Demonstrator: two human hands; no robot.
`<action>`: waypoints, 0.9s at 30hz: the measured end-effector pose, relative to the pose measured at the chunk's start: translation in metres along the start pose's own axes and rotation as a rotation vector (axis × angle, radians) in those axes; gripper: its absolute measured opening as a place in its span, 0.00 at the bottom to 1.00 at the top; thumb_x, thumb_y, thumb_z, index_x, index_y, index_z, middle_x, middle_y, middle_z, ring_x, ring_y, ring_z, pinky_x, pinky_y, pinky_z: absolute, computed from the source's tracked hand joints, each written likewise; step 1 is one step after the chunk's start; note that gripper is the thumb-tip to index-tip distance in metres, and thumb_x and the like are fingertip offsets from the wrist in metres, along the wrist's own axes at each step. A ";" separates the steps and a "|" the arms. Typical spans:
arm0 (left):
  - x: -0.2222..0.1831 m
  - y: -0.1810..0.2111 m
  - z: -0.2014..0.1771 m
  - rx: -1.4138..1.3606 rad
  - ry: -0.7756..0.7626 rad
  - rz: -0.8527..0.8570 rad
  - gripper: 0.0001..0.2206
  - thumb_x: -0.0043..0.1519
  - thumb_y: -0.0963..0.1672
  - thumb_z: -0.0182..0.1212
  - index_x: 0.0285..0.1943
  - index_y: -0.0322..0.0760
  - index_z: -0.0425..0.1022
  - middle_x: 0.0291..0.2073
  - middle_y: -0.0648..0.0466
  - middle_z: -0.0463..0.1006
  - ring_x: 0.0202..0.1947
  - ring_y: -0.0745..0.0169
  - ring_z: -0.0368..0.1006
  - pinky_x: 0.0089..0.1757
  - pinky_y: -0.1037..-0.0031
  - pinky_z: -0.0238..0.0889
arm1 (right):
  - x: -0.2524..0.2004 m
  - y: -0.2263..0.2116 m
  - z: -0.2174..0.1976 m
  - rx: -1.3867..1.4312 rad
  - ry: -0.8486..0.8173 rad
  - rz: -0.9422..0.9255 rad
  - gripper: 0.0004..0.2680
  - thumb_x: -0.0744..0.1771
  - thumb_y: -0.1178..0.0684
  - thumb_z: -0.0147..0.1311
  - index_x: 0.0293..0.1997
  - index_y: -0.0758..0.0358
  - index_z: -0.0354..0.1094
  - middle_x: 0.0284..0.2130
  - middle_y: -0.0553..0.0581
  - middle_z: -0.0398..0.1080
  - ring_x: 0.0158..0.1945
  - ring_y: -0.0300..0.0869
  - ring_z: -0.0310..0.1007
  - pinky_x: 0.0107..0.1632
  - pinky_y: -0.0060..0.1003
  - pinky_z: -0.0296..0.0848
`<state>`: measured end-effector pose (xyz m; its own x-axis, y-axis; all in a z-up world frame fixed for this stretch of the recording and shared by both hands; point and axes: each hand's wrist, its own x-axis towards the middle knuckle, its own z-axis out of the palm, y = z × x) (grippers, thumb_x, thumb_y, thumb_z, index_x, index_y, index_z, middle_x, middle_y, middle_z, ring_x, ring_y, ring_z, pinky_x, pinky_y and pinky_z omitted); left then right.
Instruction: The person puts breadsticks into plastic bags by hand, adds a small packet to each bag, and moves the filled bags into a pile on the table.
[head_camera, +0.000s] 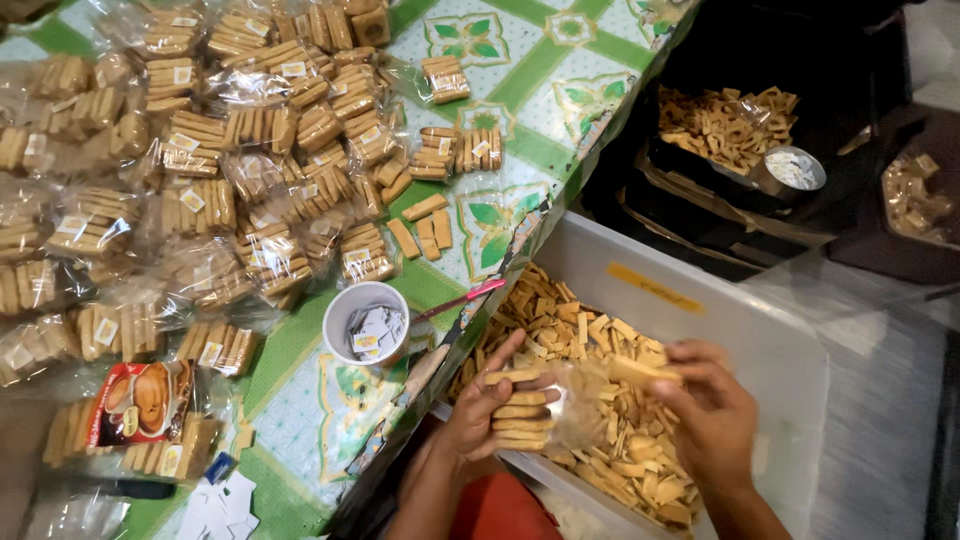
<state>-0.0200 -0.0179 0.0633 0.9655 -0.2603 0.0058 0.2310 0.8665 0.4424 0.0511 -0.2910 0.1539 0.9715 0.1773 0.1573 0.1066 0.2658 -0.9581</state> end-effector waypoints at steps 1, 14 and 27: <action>0.001 0.002 -0.001 -0.006 -0.011 0.005 0.40 0.66 0.48 0.62 0.84 0.53 0.38 0.60 0.39 0.75 0.59 0.44 0.74 0.53 0.54 0.73 | -0.002 -0.004 -0.002 -0.058 0.058 -0.116 0.04 0.64 0.66 0.58 0.38 0.67 0.71 0.55 0.59 0.66 0.61 0.45 0.66 0.64 0.41 0.69; 0.001 -0.001 0.034 0.068 -0.057 0.005 0.41 0.68 0.46 0.63 0.86 0.46 0.38 0.56 0.42 0.78 0.54 0.53 0.77 0.54 0.59 0.74 | 0.005 -0.043 0.045 -0.810 -0.341 -0.503 0.09 0.56 0.55 0.70 0.33 0.57 0.76 0.50 0.55 0.69 0.63 0.52 0.64 0.64 0.48 0.64; -0.009 0.001 0.053 0.422 -0.030 -0.036 0.46 0.67 0.43 0.63 0.86 0.49 0.28 0.66 0.55 0.73 0.58 0.70 0.72 0.58 0.75 0.67 | -0.001 -0.030 0.029 -0.566 -0.621 -0.275 0.09 0.62 0.60 0.63 0.45 0.60 0.80 0.49 0.56 0.75 0.57 0.46 0.75 0.70 0.54 0.61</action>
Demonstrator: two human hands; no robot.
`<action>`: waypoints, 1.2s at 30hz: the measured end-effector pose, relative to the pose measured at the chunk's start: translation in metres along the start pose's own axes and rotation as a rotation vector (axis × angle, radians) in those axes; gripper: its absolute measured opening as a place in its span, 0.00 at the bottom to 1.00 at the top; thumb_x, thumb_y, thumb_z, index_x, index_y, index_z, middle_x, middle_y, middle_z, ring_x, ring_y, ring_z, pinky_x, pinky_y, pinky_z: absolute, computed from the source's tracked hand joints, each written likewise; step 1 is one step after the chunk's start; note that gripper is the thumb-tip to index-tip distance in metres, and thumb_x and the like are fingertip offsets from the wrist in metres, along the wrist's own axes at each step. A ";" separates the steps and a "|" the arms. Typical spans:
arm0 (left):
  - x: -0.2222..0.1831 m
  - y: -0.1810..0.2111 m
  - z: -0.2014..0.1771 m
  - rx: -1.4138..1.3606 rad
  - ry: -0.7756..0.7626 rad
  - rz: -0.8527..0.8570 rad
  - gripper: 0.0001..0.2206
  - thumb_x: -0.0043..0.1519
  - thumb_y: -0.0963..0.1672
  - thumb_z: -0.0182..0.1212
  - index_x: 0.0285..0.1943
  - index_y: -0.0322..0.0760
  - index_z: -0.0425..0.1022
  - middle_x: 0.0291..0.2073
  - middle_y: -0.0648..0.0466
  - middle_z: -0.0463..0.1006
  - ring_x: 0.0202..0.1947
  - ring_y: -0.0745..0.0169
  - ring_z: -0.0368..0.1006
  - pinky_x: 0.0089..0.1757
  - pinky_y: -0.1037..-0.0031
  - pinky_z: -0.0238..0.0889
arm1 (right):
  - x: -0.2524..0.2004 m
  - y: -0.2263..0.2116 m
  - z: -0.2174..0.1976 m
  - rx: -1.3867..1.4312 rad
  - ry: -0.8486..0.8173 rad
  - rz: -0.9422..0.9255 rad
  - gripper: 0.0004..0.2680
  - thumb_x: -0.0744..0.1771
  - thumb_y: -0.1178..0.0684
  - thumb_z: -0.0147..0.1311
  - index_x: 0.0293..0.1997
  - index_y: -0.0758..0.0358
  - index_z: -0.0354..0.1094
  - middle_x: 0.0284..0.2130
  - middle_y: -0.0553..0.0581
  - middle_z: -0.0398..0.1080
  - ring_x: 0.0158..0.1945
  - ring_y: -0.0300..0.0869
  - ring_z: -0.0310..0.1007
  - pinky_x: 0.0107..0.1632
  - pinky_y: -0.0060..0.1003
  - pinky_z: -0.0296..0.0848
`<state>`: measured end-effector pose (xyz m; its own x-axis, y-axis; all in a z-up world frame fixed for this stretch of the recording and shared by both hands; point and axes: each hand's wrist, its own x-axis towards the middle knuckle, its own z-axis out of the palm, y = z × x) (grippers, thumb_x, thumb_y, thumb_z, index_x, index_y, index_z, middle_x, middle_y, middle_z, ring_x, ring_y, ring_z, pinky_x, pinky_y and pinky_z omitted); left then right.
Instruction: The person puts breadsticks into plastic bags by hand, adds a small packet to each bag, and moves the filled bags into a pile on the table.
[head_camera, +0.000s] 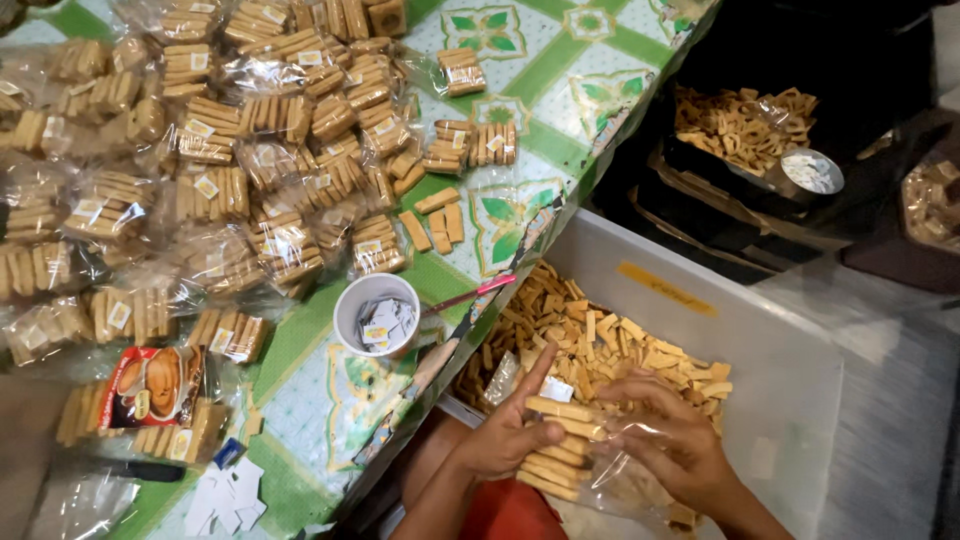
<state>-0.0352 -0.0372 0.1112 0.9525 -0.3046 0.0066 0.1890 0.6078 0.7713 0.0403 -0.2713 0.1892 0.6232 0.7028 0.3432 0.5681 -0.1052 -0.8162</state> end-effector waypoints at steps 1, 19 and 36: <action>-0.001 -0.001 0.000 -0.010 -0.021 -0.008 0.47 0.66 0.42 0.64 0.86 0.50 0.27 0.63 0.52 0.74 0.57 0.68 0.72 0.57 0.74 0.68 | -0.005 0.005 0.001 0.027 0.030 0.029 0.08 0.63 0.61 0.62 0.44 0.61 0.80 0.48 0.55 0.76 0.55 0.45 0.77 0.72 0.55 0.59; -0.018 0.002 -0.001 -0.020 0.167 -0.020 0.45 0.58 0.38 0.72 0.85 0.40 0.48 0.47 0.52 0.74 0.47 0.66 0.73 0.49 0.76 0.71 | 0.018 0.025 0.036 0.019 -0.193 0.329 0.03 0.60 0.57 0.64 0.32 0.62 0.81 0.32 0.52 0.75 0.37 0.39 0.79 0.40 0.36 0.77; -0.110 -0.063 -0.059 -0.639 0.589 0.104 0.23 0.62 0.47 0.61 0.67 0.41 0.64 0.35 0.58 0.71 0.28 0.69 0.70 0.27 0.73 0.72 | 0.249 -0.005 0.192 -0.560 -0.431 -0.346 0.08 0.59 0.57 0.58 0.35 0.51 0.82 0.28 0.58 0.76 0.35 0.54 0.77 0.39 0.51 0.75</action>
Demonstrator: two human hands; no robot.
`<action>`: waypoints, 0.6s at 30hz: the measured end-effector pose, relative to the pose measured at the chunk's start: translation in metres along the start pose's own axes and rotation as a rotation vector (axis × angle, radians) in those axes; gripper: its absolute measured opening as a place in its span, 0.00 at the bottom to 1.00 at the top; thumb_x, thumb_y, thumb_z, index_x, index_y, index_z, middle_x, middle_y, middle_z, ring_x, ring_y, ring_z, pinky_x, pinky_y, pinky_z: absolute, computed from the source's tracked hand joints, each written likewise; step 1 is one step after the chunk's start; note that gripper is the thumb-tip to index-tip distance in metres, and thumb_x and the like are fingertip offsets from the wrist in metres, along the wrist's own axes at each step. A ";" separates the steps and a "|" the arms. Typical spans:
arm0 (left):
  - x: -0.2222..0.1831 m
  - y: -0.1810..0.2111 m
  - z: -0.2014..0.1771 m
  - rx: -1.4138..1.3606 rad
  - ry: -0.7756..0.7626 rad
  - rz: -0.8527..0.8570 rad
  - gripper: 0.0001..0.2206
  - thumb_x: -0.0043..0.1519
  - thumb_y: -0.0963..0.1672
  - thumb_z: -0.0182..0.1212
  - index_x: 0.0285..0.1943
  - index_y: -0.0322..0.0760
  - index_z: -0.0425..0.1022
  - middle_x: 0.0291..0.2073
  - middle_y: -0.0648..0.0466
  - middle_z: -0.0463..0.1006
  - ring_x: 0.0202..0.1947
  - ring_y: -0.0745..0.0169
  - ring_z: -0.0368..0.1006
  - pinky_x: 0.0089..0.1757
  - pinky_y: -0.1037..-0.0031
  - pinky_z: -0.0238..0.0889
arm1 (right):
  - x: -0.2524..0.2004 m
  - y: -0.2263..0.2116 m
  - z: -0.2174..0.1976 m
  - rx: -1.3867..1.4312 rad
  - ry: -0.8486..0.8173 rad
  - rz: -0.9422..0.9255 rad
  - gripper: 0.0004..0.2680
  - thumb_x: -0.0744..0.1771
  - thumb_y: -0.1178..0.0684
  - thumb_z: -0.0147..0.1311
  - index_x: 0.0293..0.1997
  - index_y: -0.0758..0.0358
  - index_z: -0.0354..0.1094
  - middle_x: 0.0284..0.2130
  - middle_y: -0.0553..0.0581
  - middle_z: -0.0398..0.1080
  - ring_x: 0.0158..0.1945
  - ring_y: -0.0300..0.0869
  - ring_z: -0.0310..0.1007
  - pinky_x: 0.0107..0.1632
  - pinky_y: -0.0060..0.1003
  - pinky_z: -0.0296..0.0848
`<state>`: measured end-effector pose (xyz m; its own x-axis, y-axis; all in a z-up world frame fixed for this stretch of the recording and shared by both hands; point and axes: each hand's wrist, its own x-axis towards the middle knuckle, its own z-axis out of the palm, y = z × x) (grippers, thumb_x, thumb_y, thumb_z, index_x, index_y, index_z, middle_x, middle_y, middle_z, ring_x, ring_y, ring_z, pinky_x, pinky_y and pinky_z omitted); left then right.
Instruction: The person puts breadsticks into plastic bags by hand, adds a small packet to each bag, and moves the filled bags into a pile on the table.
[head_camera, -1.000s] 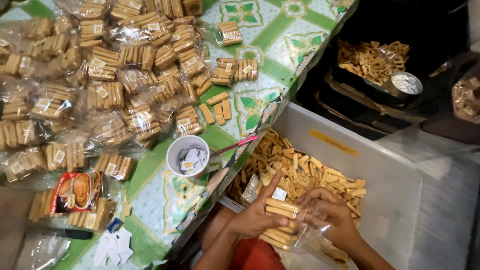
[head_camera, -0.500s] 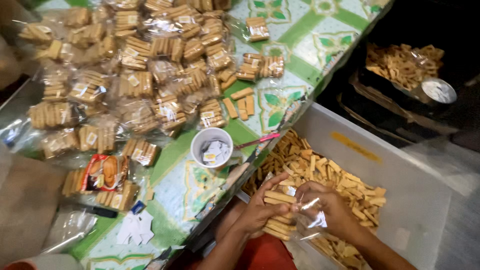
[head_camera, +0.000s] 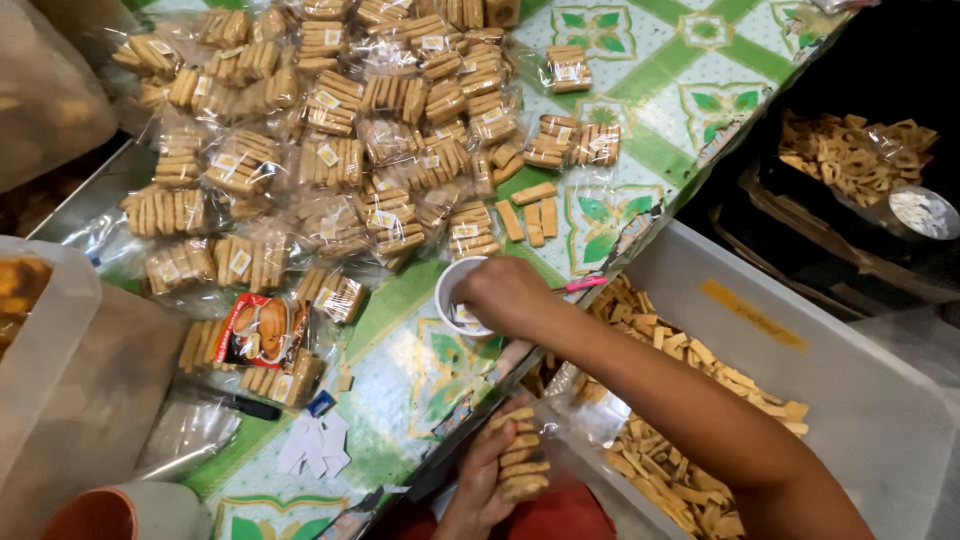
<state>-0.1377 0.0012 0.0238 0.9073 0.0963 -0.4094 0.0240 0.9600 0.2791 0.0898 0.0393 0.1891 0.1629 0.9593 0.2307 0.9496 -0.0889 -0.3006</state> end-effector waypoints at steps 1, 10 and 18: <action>-0.003 0.001 -0.003 -0.056 -0.092 0.001 0.22 0.65 0.47 0.61 0.68 0.41 0.64 0.34 0.58 0.69 0.26 0.70 0.69 0.26 0.75 0.71 | 0.008 0.001 0.011 -0.032 -0.012 -0.005 0.07 0.59 0.57 0.59 0.34 0.52 0.81 0.29 0.58 0.77 0.35 0.54 0.78 0.40 0.51 0.75; -0.009 0.005 0.007 0.097 0.088 0.026 0.23 0.64 0.48 0.60 0.69 0.42 0.65 0.37 0.57 0.73 0.29 0.67 0.73 0.32 0.68 0.78 | 0.004 0.018 -0.001 0.210 0.010 0.147 0.05 0.60 0.54 0.62 0.36 0.57 0.80 0.29 0.60 0.79 0.32 0.51 0.79 0.37 0.47 0.75; -0.021 0.006 0.045 0.097 0.094 0.061 0.22 0.65 0.45 0.53 0.71 0.49 0.59 0.43 0.51 0.76 0.34 0.61 0.78 0.31 0.66 0.78 | -0.021 0.024 -0.034 0.794 -0.064 0.557 0.04 0.65 0.60 0.62 0.40 0.68 0.78 0.25 0.52 0.76 0.24 0.32 0.70 0.28 0.30 0.70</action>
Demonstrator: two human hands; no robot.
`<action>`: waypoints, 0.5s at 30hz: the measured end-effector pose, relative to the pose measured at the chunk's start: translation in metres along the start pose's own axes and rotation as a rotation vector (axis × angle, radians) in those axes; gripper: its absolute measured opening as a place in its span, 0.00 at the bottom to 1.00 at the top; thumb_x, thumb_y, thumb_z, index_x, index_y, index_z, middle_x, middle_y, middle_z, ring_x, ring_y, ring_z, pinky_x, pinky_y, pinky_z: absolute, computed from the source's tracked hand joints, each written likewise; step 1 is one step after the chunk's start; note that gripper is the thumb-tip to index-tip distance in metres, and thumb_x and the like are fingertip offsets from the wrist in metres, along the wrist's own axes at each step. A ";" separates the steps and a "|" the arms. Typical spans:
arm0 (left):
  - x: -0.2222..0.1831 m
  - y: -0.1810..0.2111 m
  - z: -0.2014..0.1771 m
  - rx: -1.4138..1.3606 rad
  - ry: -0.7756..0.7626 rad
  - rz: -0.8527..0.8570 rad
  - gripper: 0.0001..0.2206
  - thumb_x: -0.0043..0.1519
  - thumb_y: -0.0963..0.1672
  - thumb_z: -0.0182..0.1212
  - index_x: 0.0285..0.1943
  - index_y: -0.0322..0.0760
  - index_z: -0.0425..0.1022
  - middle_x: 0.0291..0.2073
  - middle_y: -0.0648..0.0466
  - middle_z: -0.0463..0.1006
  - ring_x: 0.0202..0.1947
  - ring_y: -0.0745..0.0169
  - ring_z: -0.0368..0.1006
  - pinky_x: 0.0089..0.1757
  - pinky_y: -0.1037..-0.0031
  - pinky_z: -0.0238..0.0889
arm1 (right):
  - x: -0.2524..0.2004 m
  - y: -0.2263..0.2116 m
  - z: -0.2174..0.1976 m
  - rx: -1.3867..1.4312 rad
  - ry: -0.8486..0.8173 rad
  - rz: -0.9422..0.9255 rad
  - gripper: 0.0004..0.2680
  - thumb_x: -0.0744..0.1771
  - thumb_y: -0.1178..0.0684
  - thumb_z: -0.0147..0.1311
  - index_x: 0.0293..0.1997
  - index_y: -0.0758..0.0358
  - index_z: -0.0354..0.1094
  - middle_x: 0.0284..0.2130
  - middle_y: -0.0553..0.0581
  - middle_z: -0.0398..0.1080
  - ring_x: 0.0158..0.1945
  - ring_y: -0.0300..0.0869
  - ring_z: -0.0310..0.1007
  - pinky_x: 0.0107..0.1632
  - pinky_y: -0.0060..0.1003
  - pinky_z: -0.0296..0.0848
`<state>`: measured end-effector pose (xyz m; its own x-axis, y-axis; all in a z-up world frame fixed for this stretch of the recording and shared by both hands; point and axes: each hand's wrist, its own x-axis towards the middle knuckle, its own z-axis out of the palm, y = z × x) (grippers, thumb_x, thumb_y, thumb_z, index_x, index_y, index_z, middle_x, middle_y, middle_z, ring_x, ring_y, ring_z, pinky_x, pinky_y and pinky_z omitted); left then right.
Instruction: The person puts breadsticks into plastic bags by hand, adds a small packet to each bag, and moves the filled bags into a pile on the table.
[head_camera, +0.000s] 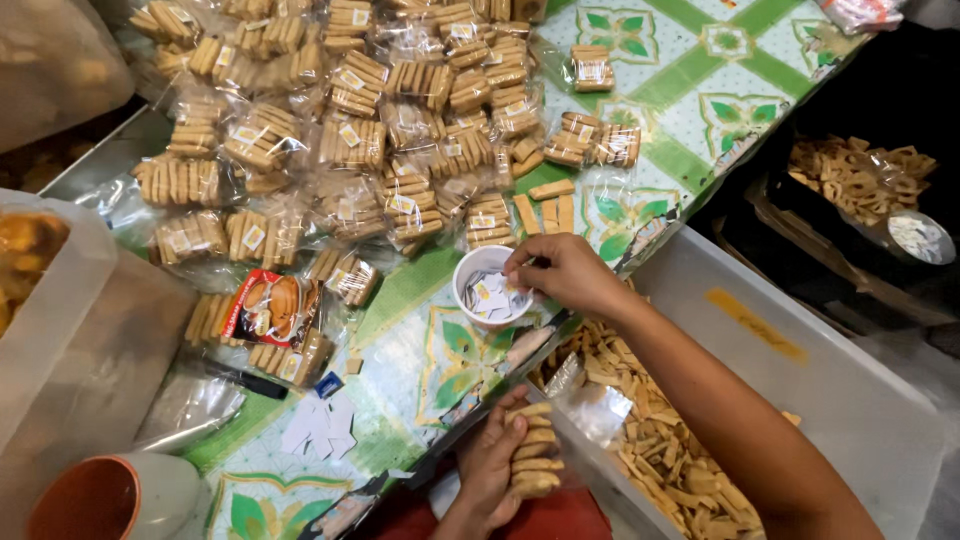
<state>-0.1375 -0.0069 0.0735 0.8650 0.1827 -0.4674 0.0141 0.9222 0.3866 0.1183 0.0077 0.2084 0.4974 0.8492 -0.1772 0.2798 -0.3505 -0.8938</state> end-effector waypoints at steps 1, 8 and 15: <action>-0.001 -0.001 0.000 0.005 -0.010 0.022 0.23 0.66 0.45 0.53 0.71 0.49 0.59 0.43 0.52 0.76 0.34 0.61 0.78 0.31 0.68 0.78 | -0.001 0.002 0.001 0.074 -0.008 -0.014 0.04 0.66 0.61 0.60 0.42 0.68 0.77 0.25 0.52 0.75 0.24 0.33 0.70 0.29 0.30 0.71; 0.000 0.002 -0.006 -0.025 -0.021 0.125 0.22 0.68 0.46 0.55 0.72 0.47 0.59 0.43 0.50 0.77 0.32 0.61 0.77 0.29 0.72 0.76 | -0.038 0.010 0.002 0.194 -0.015 -0.009 0.06 0.68 0.60 0.52 0.48 0.68 0.73 0.28 0.53 0.75 0.30 0.33 0.77 0.34 0.29 0.79; -0.001 0.002 -0.001 -0.001 0.030 0.094 0.23 0.66 0.48 0.54 0.72 0.49 0.60 0.43 0.53 0.77 0.35 0.63 0.78 0.30 0.70 0.78 | -0.138 0.017 -0.022 0.207 0.112 0.018 0.09 0.65 0.59 0.56 0.49 0.67 0.72 0.44 0.53 0.76 0.45 0.34 0.78 0.48 0.30 0.78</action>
<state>-0.1390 -0.0054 0.0738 0.8471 0.2786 -0.4526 -0.0670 0.9008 0.4290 0.0727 -0.1244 0.2273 0.5923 0.7902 -0.1576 0.1013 -0.2670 -0.9584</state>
